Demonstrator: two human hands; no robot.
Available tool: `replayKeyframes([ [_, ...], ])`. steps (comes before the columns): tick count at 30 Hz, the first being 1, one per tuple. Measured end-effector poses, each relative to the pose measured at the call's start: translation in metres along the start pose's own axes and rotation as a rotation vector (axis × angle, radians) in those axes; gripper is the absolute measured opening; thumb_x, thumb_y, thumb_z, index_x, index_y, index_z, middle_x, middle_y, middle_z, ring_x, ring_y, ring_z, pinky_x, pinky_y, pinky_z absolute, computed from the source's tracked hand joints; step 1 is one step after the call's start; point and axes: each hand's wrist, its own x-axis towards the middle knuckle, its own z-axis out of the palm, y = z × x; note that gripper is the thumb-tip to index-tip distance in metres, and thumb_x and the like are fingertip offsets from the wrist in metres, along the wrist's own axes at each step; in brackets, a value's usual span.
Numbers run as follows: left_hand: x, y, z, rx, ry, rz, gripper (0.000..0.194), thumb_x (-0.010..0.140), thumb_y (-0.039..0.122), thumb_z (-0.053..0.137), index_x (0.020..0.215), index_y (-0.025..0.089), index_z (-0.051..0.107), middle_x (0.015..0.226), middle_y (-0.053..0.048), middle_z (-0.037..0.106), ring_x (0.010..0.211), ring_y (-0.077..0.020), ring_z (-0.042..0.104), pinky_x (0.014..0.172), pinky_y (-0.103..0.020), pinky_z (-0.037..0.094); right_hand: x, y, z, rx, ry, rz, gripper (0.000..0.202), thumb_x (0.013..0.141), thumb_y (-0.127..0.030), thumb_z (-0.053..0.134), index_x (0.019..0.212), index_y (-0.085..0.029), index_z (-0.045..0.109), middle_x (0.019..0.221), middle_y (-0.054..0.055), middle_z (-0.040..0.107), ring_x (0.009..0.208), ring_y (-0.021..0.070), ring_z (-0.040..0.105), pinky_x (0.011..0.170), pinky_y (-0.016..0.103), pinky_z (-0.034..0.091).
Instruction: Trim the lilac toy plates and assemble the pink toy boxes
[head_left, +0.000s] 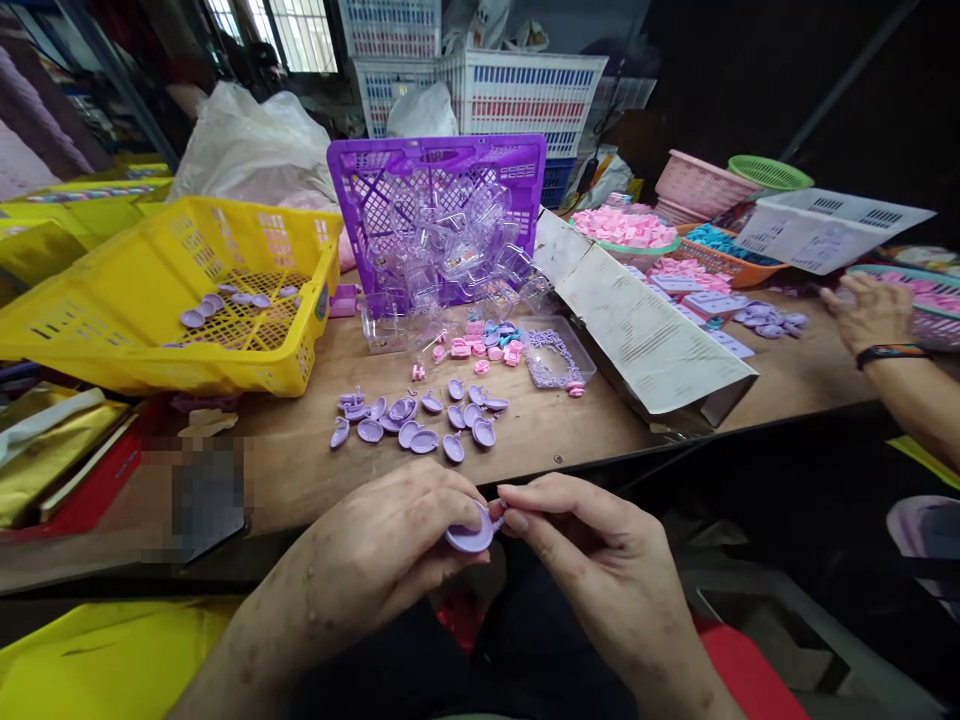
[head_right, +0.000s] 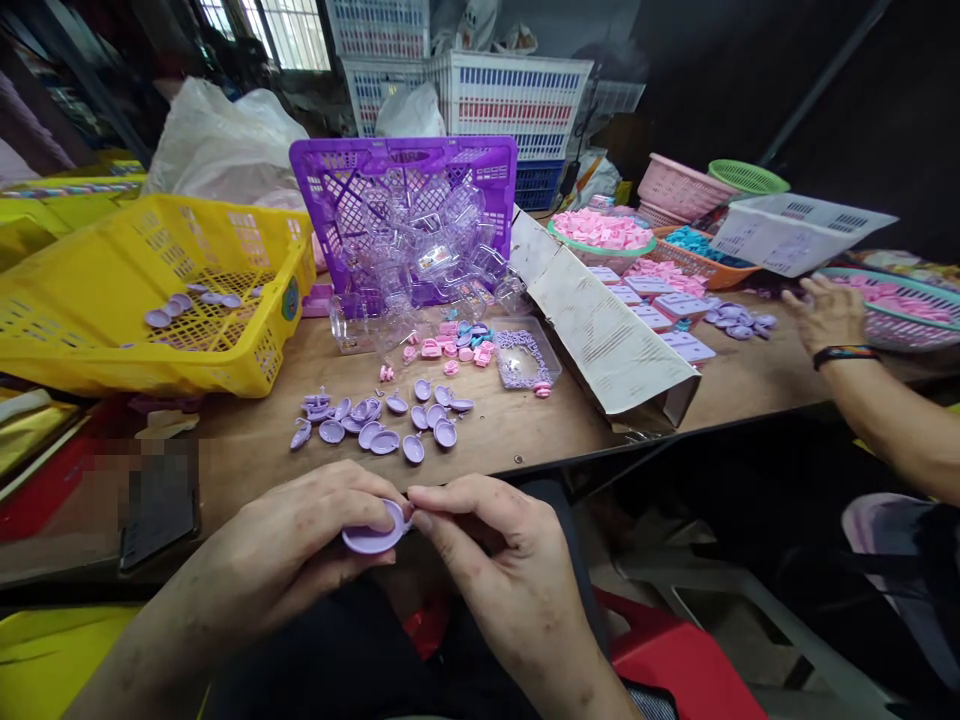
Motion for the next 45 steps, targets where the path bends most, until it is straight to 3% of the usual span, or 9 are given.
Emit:
replayKeyframes([
  [5, -0.002, -0.002, 0.0, -0.029, -0.017, -0.032, 0.016, 0.108, 0.013, 0.068, 0.121, 0.022, 0.064, 0.117, -0.005, 0.078, 0.111, -0.0161, 0.074, 0.102, -0.026, 0.058, 0.001, 0.0, -0.001, -0.002, -0.036, -0.026, 0.011, 0.094, -0.029, 0.09, 0.103, -0.036, 0.091, 0.093, 0.001, 0.086, 0.082, 0.0189, 0.083, 0.075, 0.024, 0.068],
  [12, -0.005, -0.004, 0.005, -0.027, 0.098, -0.014, 0.011, 0.109, 0.018, 0.07, 0.116, 0.022, 0.064, 0.111, -0.004, 0.08, 0.107, -0.0155, 0.077, 0.1, -0.025, 0.06, 0.001, -0.003, 0.006, 0.075, -0.007, 0.02, 0.007, 0.089, -0.028, 0.093, 0.094, -0.033, 0.092, 0.091, 0.003, 0.087, 0.079, 0.0221, 0.084, 0.072, 0.027, 0.071],
  [17, -0.004, -0.01, 0.011, -0.006, 0.108, 0.009, 0.012, 0.107, 0.018, 0.071, 0.116, 0.022, 0.064, 0.108, -0.003, 0.08, 0.103, -0.0161, 0.077, 0.098, -0.025, 0.061, -0.001, 0.002, 0.014, 0.09, 0.014, 0.106, 0.01, 0.09, -0.039, 0.092, 0.094, -0.03, 0.091, 0.09, 0.005, 0.086, 0.079, 0.0235, 0.084, 0.073, 0.028, 0.07],
  [21, -0.007, -0.02, 0.021, 0.096, 0.125, -0.028, 0.025, 0.107, 0.015, 0.064, 0.131, 0.024, 0.063, 0.117, -0.006, 0.079, 0.108, -0.0191, 0.077, 0.097, -0.028, 0.063, 0.001, 0.019, 0.014, 0.052, -0.011, 0.085, 0.013, 0.097, -0.039, 0.085, 0.102, -0.028, 0.088, 0.097, 0.005, 0.084, 0.086, 0.0207, 0.082, 0.077, 0.025, 0.068],
  [25, -0.019, -0.035, 0.017, 0.31, 0.171, -0.075, 0.046, 0.106, 0.025, 0.067, 0.15, 0.024, 0.057, 0.137, -0.012, 0.076, 0.128, -0.025, 0.074, 0.11, -0.034, 0.061, 0.023, 0.048, -0.007, -0.172, 0.036, 0.016, 0.019, 0.099, -0.043, 0.079, 0.101, -0.025, 0.086, 0.097, 0.006, 0.083, 0.088, 0.0217, 0.081, 0.081, 0.028, 0.067],
  [31, -0.067, -0.068, -0.049, 0.5, 0.123, -0.107, 0.012, 0.1, 0.027, 0.07, 0.109, 0.032, 0.075, 0.122, -0.004, 0.082, 0.106, -0.0215, 0.081, 0.092, -0.025, 0.065, 0.099, 0.097, -0.056, -0.407, 0.143, 0.018, 0.039, 0.095, -0.054, 0.07, 0.111, -0.021, 0.081, 0.104, 0.011, 0.084, 0.095, 0.028, 0.081, 0.089, 0.04, 0.067],
  [36, -0.093, -0.083, -0.133, 0.688, 0.345, -0.452, 0.014, 0.101, 0.043, 0.071, 0.098, 0.032, 0.08, 0.118, 0.005, 0.082, 0.105, -0.0215, 0.078, 0.098, -0.028, 0.06, 0.151, 0.141, -0.047, -0.559, 0.053, 0.044, 0.026, 0.087, -0.037, 0.066, 0.1, -0.02, 0.081, 0.094, 0.011, 0.084, 0.083, 0.028, 0.081, 0.085, 0.043, 0.067],
  [41, -0.041, -0.106, -0.218, 0.798, 0.314, -0.749, 0.042, 0.099, 0.061, 0.066, 0.097, 0.023, 0.082, 0.109, 0.007, 0.082, 0.1, -0.0197, 0.075, 0.088, -0.02, 0.054, 0.196, 0.146, -0.057, -0.731, -0.057, 0.047, 0.026, 0.095, -0.031, 0.067, 0.115, -0.022, 0.081, 0.099, 0.009, 0.083, 0.082, 0.026, 0.078, 0.085, 0.043, 0.066],
  [45, 0.012, -0.163, -0.245, 0.69, 0.195, -0.841, 0.055, 0.1, 0.067, 0.062, 0.103, 0.015, 0.079, 0.089, 0.009, 0.078, 0.087, -0.0151, 0.073, 0.077, -0.013, 0.049, 0.25, 0.134, -0.085, -0.946, -0.101, 0.143, 0.024, 0.11, -0.033, 0.068, 0.127, -0.018, 0.074, 0.119, 0.011, 0.078, 0.105, 0.0245, 0.076, 0.101, 0.047, 0.063],
])
